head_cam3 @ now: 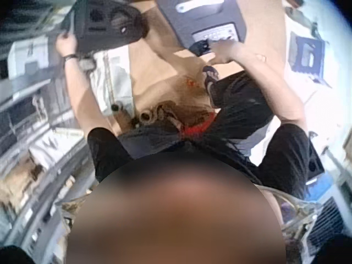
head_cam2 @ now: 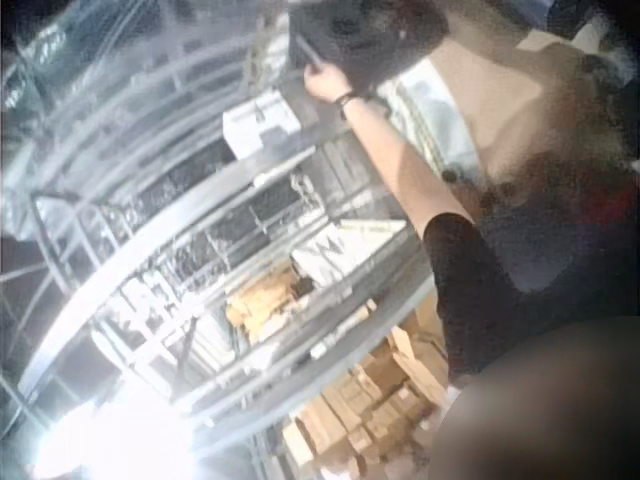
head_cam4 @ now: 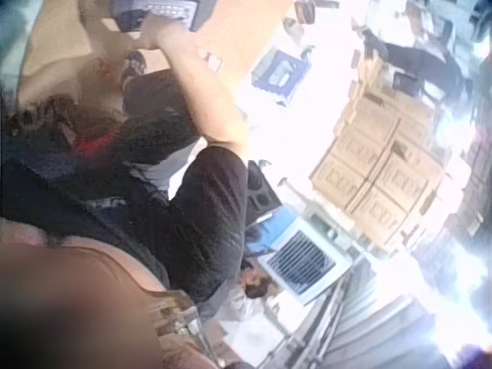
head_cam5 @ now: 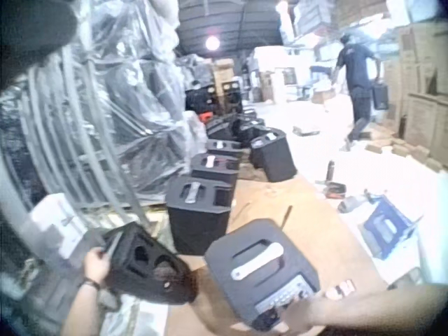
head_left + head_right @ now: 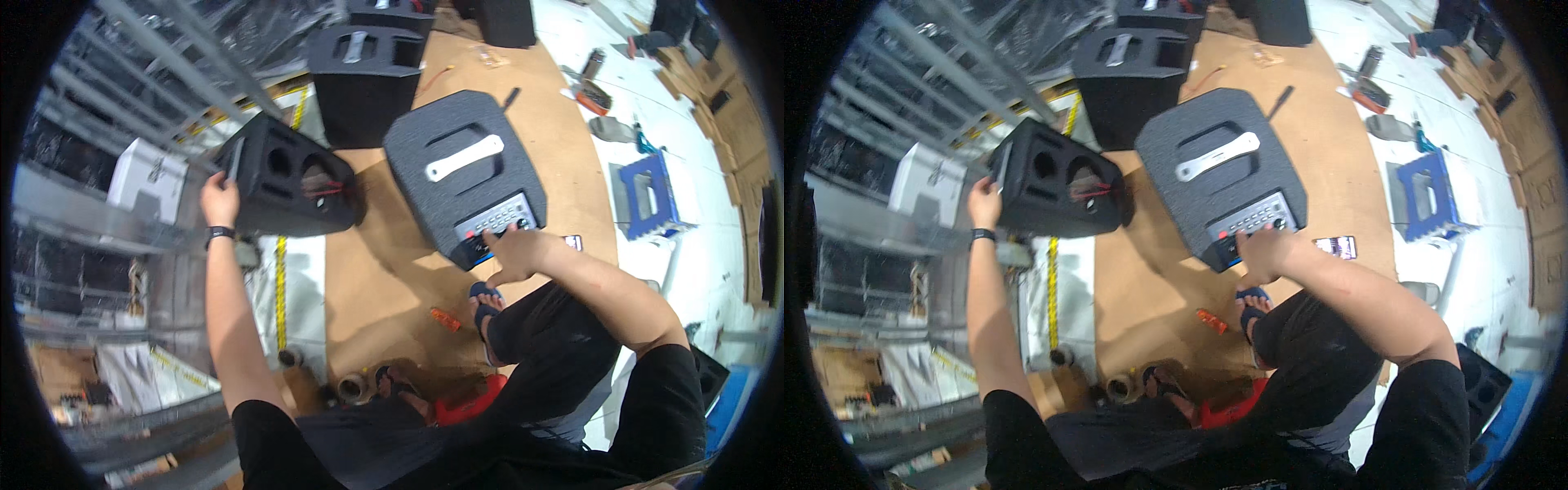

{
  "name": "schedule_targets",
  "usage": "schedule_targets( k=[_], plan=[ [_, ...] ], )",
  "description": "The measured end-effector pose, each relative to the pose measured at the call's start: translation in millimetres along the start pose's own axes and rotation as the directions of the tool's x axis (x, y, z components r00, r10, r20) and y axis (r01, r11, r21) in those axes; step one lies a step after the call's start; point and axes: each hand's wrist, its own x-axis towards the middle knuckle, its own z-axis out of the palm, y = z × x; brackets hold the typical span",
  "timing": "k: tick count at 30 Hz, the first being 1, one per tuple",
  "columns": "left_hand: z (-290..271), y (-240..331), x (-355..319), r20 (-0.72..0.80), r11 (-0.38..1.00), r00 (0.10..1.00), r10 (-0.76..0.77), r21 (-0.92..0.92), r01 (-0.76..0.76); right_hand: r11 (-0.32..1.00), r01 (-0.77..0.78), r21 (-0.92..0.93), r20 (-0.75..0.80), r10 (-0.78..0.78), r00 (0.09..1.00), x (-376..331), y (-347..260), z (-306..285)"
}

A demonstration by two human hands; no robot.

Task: The person sits on the floor and assembles an electronic device by inserting a circuit board into a black foam-lined enclosure, connecting wires, and securing the unit. They then place the assembled device into a cardboard box.

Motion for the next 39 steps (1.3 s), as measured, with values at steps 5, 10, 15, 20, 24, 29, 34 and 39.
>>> schedule_targets(
  k=[5, 10, 15, 20, 24, 29, 34, 39],
  plan=[
    [67.4, -55.6, 74.8, 0.127, 0.988, 0.989, -0.073, 0.143, 0.054, 0.998, -0.019, -0.061, 0.142, 0.027, 0.99, -1.0, -8.4, -9.4],
    [116.4, -101.1, 93.0, 0.247, 0.978, 0.954, -0.169, -0.076, 0.193, 0.998, -0.067, 0.016, 0.089, 0.066, 0.994, -7.6, -14.6, -5.7],
    [95.0, -79.0, 62.6, 0.143, 0.99, 0.981, -0.13, 0.067, 0.121, 0.998, -0.07, 0.008, 0.145, 0.068, 0.987, 2.3, -16.3, -6.6],
    [38.4, -19.9, -47.0, -0.038, 0.996, 0.996, -0.086, 0.013, 0.086, 0.999, 0.048, 0.004, 0.288, -0.048, 0.956, 21.0, -16.9, -7.7],
    [1.9, -1.2, -121.0, 0.081, 0.987, 0.993, -0.086, 0.146, 0.074, 0.999, -0.003, -0.046, 0.202, 0.012, 0.979, 27.3, -16.7, 0.4],
    [-6.0, 0.4, -206.2, 0.194, 0.777, 0.957, -0.214, -0.56, 0.288, 0.999, 0.033, -0.006, 0.158, -0.032, 0.987, 33.3, -13.1, -1.0],
    [-34.2, 0.4, -278.9, 0.213, 0.56, 0.84, -0.499, -0.661, 0.5, 0.995, 0.06, 0.079, 0.076, -0.066, 0.995, 44.1, -7.8, 7.7],
    [-65.0, -3.8, -310.7, -0.041, 0.718, 0.899, -0.435, -0.618, 0.319, 0.99, 0.121, 0.072, 0.064, -0.126, 0.99, 49.6, -3.4, 10.4]
  ],
)
